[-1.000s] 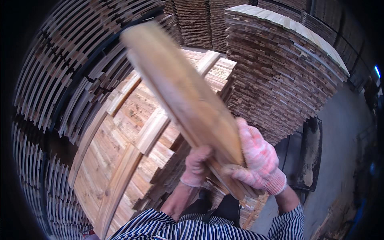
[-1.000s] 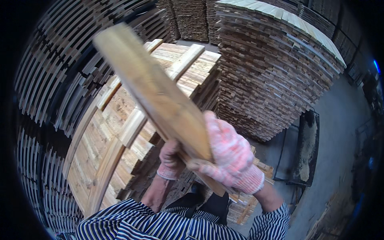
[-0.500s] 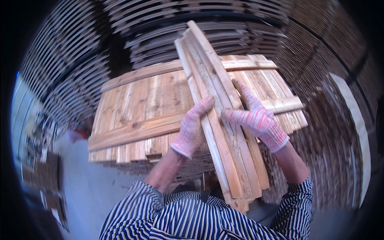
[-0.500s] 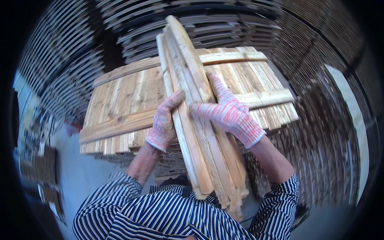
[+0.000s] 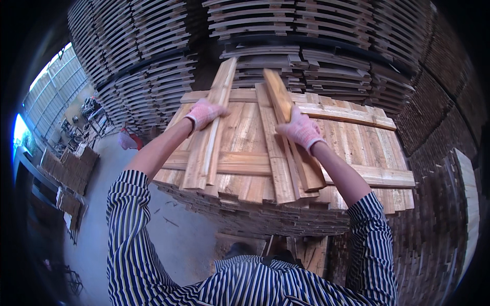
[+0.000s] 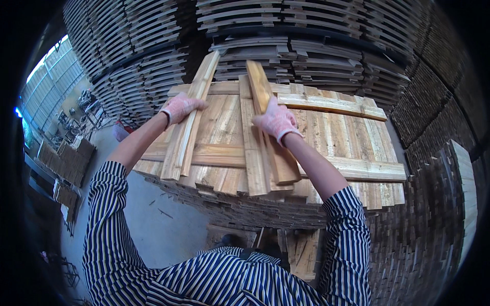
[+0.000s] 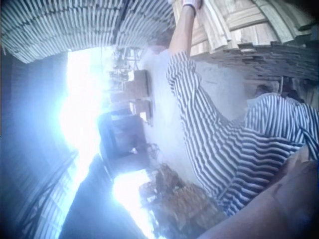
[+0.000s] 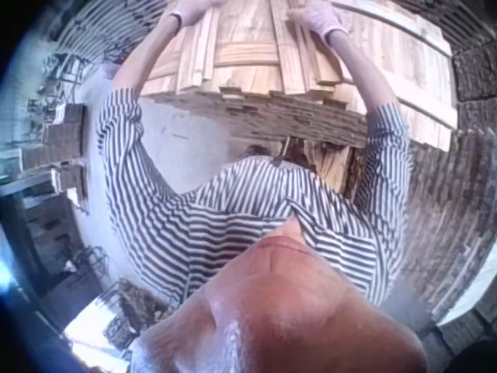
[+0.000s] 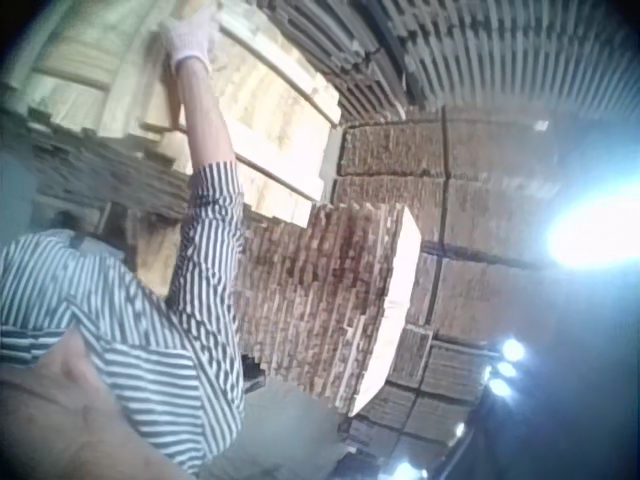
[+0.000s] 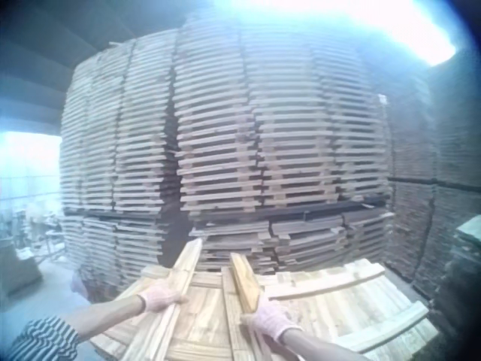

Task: The person repeatedly picks up bundles of wooden planks from a pile on the floor and stacks them onto a large, organized rack. The person wears pink gloves and a striped shirt while performing this repetitive manual labor in a workshop environment.

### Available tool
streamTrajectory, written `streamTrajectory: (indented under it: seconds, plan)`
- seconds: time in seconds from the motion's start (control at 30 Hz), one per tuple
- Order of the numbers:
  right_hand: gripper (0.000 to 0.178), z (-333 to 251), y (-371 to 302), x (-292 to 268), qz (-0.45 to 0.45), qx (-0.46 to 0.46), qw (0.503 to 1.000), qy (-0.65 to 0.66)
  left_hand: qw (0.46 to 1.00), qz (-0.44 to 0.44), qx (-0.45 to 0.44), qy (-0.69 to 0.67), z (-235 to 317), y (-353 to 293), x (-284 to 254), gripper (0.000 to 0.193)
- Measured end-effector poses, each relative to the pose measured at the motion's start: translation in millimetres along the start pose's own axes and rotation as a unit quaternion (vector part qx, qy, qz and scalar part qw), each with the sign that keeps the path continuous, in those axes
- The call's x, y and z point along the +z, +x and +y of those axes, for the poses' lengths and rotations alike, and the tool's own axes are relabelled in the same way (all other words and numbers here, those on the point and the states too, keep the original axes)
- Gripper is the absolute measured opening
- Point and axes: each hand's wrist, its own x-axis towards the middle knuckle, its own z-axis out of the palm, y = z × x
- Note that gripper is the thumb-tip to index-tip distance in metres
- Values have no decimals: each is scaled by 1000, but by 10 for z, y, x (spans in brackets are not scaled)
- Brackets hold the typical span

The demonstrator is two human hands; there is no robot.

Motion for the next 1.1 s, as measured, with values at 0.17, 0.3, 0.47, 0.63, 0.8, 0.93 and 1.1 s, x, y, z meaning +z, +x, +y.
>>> streamTrajectory:
  seconds: [0.17, 0.3, 0.47, 0.63, 0.8, 0.93, 1.1]
  plan:
    - [90, -243, -29, 215, -21, -5, 1000, 14, 932, 258, 26, 252, -1512, 971, -108, 78]
    - [74, -188, -42, 90, -13, 19, 999, -40, 987, 62, 32, 148, -1230, 851, -308, 80]
    - [60, -590, 23, 195, 54, -36, 990, -124, 975, 99, -10, 199, -1533, 779, -880, 88]
    - [64, -1432, -58, 848, 22, -50, 997, -59, 986, 87, 31, 136, -2179, 613, -1059, 92]
    - [62, -2387, 22, 1695, 5, -53, 998, 31, 986, 51, 104, 121, -2475, 1135, -1093, 77]
    - [55, -2354, 50, 1663, -20, -224, 974, 35, 984, -111, 107, -85, -2718, 1375, -1504, 70]
    - [59, -1330, 308, 885, 192, -83, 955, -212, 969, -138, 87, -183, -2690, 1255, -1529, 63]
